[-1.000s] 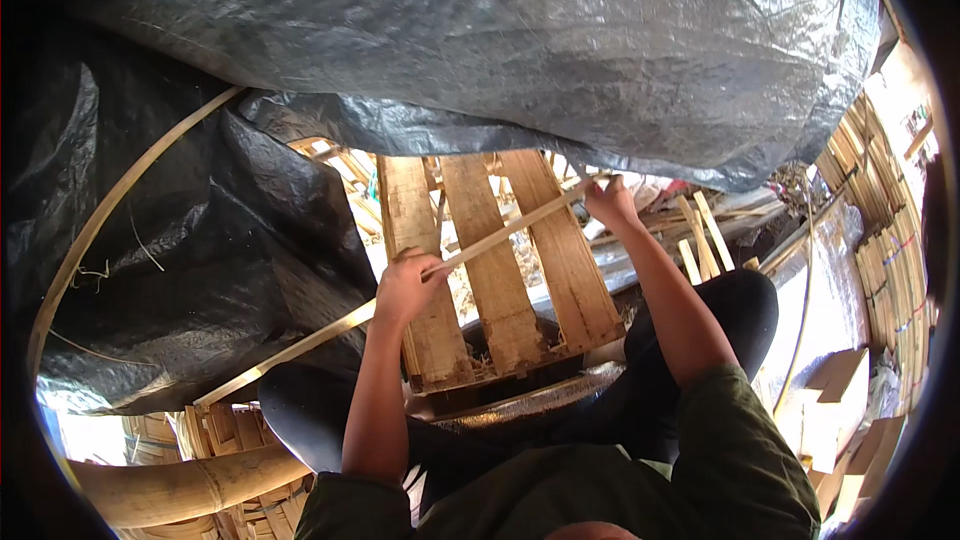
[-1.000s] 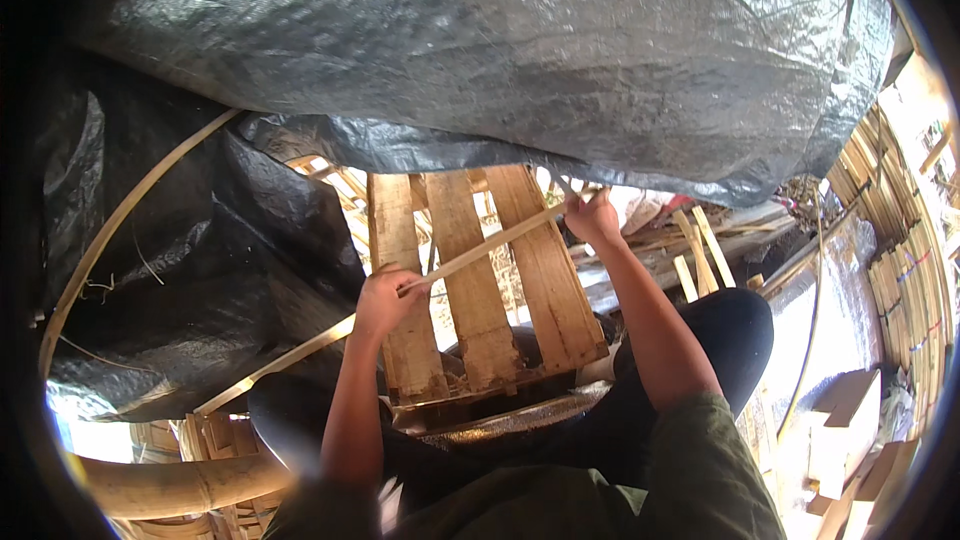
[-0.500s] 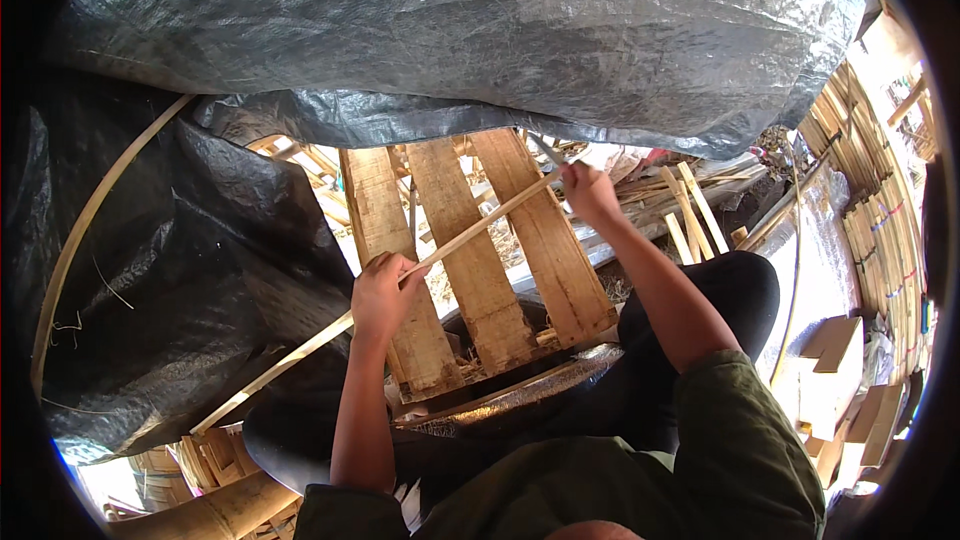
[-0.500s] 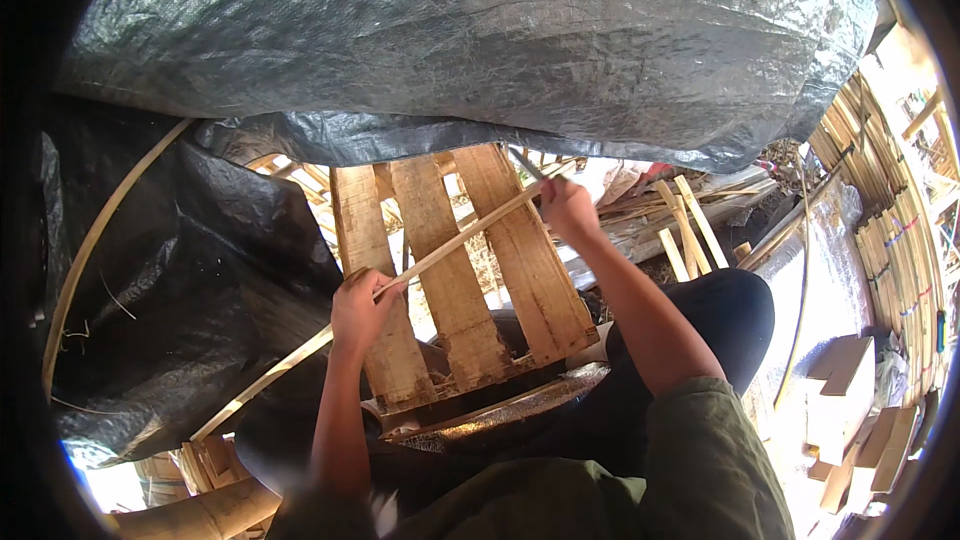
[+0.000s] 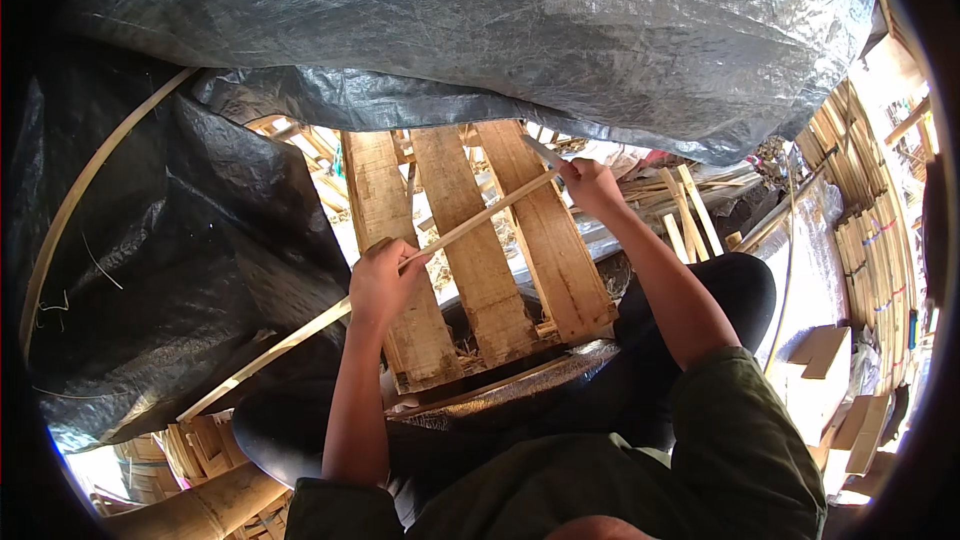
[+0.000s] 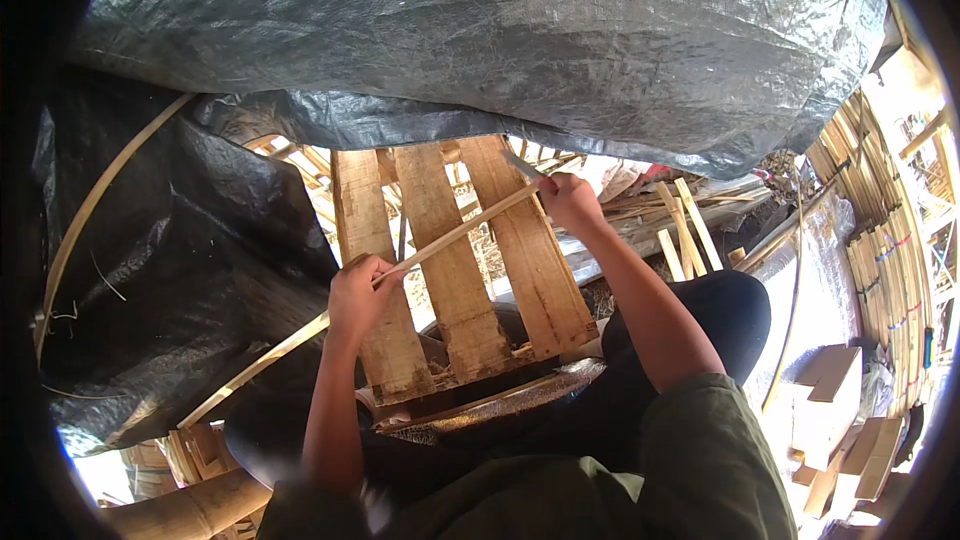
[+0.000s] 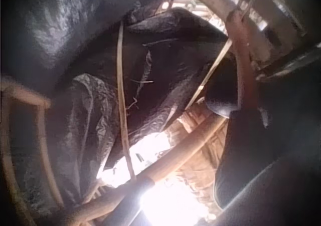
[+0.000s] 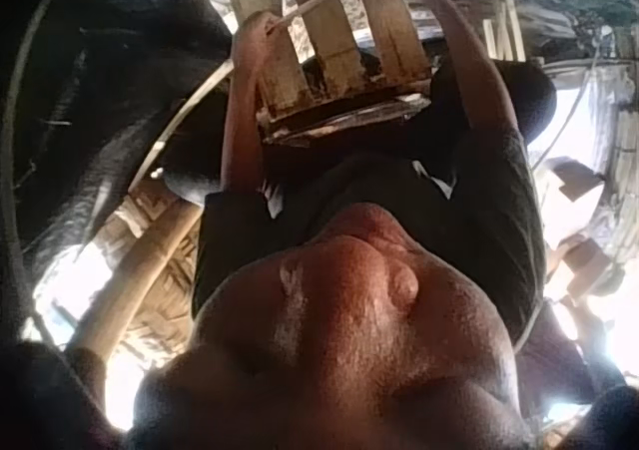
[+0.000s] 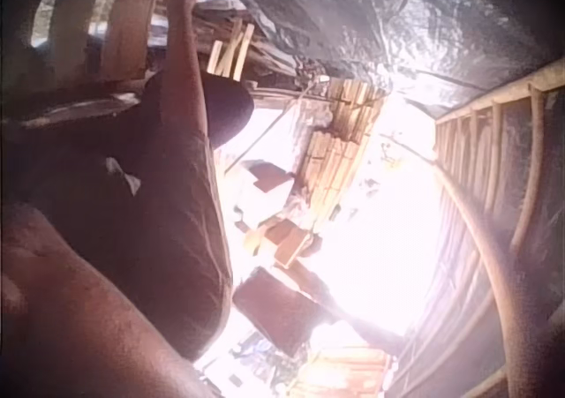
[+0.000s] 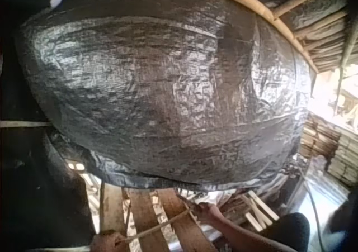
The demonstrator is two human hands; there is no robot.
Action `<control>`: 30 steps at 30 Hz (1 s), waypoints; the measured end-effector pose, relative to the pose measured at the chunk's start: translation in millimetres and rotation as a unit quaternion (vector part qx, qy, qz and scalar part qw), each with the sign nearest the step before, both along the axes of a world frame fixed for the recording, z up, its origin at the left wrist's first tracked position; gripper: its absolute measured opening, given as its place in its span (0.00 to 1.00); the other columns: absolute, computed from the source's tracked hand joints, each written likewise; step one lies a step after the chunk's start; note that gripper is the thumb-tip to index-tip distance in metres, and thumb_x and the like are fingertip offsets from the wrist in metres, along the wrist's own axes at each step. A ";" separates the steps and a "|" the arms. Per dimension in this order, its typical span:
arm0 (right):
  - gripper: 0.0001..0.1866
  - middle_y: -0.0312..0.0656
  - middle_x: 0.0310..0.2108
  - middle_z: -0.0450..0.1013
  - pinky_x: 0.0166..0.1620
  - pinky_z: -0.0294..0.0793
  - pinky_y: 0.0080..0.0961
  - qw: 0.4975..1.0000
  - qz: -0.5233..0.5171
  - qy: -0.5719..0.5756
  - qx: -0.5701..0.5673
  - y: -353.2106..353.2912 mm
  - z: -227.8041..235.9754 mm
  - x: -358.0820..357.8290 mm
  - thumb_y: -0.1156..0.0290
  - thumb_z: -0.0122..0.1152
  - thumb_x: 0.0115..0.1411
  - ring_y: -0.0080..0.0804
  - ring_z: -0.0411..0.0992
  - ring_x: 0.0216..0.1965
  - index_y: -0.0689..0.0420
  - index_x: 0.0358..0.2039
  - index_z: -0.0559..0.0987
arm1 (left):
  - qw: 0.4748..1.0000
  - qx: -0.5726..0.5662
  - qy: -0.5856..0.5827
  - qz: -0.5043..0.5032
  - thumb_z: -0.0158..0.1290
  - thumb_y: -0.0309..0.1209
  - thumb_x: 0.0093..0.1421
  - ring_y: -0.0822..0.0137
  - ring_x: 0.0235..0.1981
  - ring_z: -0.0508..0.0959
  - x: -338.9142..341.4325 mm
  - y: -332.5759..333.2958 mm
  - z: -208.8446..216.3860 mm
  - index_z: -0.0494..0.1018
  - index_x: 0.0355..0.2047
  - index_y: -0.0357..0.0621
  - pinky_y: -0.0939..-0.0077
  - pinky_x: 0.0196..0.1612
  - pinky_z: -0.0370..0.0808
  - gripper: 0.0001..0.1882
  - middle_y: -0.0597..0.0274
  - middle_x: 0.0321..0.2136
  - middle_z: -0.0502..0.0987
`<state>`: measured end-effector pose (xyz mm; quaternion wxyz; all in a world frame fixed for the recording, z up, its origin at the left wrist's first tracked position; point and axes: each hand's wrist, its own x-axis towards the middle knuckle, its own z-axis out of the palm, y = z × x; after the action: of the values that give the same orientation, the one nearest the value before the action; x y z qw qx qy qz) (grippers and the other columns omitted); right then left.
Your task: The person scrapes a thin wooden strip along its length using a knife while holding and repositioning the strip by hand.
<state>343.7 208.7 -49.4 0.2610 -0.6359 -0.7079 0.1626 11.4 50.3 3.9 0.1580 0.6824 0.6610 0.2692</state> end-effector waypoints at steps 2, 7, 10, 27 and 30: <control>0.23 0.59 0.24 0.74 0.33 0.73 0.46 0.997 -0.073 0.000 -0.024 2.1 5.2 18.0 0.54 0.49 0.64 0.59 0.74 0.29 0.63 0.27 0.78 | 1.000 -0.005 -0.007 -0.001 0.62 0.38 0.54 0.57 0.27 0.79 1.2 0.2 0.8 0.75 0.26 0.43 0.65 0.29 0.73 0.12 0.59 0.25 0.78; 0.20 0.57 0.21 0.73 0.29 0.71 0.46 0.998 0.010 0.028 0.060 -15.5 -10.6 -4.2 0.58 0.52 0.63 0.58 0.74 0.27 0.62 0.24 0.78 | 0.997 -0.056 -0.039 0.024 0.63 0.38 0.54 0.60 0.26 0.80 -3.2 0.0 5.0 0.76 0.28 0.42 0.71 0.30 0.74 0.13 0.57 0.25 0.80; 0.20 0.58 0.21 0.73 0.29 0.72 0.44 0.996 -0.092 0.023 0.001 1.3 -3.9 24.9 0.58 0.53 0.63 0.57 0.74 0.26 0.62 0.25 0.78 | 0.999 -0.035 -0.034 0.003 0.61 0.38 0.55 0.58 0.28 0.79 1.7 1.8 2.6 0.75 0.28 0.42 0.66 0.31 0.73 0.12 0.57 0.27 0.78; 0.27 0.60 0.26 0.75 0.38 0.75 0.47 0.996 -0.051 -0.062 -0.044 -3.1 -0.5 8.4 0.52 0.47 0.64 0.59 0.76 0.33 0.66 0.27 0.79 | 1.000 0.002 -0.006 0.005 0.63 0.38 0.53 0.56 0.29 0.78 4.2 -0.2 -0.3 0.74 0.26 0.42 0.65 0.32 0.73 0.13 0.58 0.26 0.77; 0.27 0.61 0.27 0.76 0.39 0.75 0.48 0.992 -0.023 -0.079 -0.099 -11.1 9.3 -6.2 0.52 0.45 0.64 0.60 0.76 0.34 0.65 0.27 0.80 | 0.999 0.038 0.005 -0.003 0.63 0.37 0.53 0.56 0.28 0.77 -0.1 -7.2 -0.9 0.74 0.25 0.42 0.64 0.31 0.73 0.12 0.58 0.25 0.76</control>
<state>337.5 197.6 -40.1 0.1440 -0.6852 -0.6922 0.1751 11.3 43.0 2.9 0.1294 0.6915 0.6488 0.2902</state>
